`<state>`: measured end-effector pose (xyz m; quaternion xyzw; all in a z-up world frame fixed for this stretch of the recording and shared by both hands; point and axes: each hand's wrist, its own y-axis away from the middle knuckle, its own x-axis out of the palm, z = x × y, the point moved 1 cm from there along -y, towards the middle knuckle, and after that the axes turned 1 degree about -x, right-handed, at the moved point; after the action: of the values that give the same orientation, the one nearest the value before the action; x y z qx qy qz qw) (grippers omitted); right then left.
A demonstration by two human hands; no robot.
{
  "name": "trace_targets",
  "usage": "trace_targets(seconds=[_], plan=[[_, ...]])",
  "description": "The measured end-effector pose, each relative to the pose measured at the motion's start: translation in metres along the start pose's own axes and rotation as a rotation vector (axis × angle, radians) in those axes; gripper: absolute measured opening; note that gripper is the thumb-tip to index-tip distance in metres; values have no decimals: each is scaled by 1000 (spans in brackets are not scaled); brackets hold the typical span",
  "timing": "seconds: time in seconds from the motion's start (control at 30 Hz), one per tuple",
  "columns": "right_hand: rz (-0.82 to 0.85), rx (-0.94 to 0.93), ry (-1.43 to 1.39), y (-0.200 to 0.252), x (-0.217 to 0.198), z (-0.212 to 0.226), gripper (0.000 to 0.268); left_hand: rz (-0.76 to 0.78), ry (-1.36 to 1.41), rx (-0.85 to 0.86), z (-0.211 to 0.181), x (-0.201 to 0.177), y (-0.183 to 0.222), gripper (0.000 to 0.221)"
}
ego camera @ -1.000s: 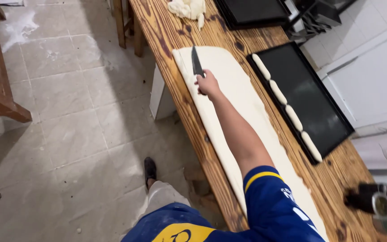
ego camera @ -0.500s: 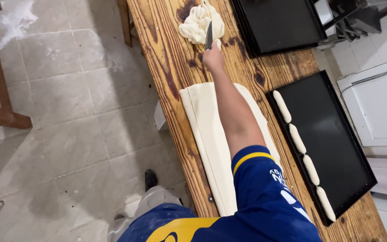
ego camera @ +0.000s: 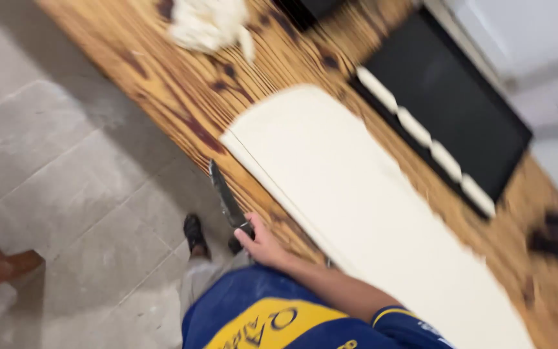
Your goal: Shaping dough into long cylinders on a wooden workbench using hands and a knife
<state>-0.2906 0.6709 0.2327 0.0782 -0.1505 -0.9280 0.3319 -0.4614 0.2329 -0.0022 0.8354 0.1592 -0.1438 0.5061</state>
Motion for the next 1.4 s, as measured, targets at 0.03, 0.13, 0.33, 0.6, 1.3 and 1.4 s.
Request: trace_targets(seconds=[0.03, 0.13, 0.33, 0.6, 1.3, 1.4], plan=[[-135, 9, 263, 16, 1, -8, 43, 43, -69, -11, -1, -31, -26, 79], [-330, 31, 472, 58, -3, 19, 60, 67, -272, 91, -78, -122, -111, 59], [-782, 203, 281, 114, 7, 34, 53, 42, -421, 857, -425, -186, -80, 35], [-1256, 215, -151, 172, 126, -32, 50, -170, -720, 1812, -565, -103, -34, 56], [-1792, 1365, -676, 422, 429, -259, 32, 817, -1185, 1884, -372, 97, 136, 62], [-1976, 1203, -788, 447, 422, -285, 27, 737, -1122, 2050, -352, 138, 166, 65]])
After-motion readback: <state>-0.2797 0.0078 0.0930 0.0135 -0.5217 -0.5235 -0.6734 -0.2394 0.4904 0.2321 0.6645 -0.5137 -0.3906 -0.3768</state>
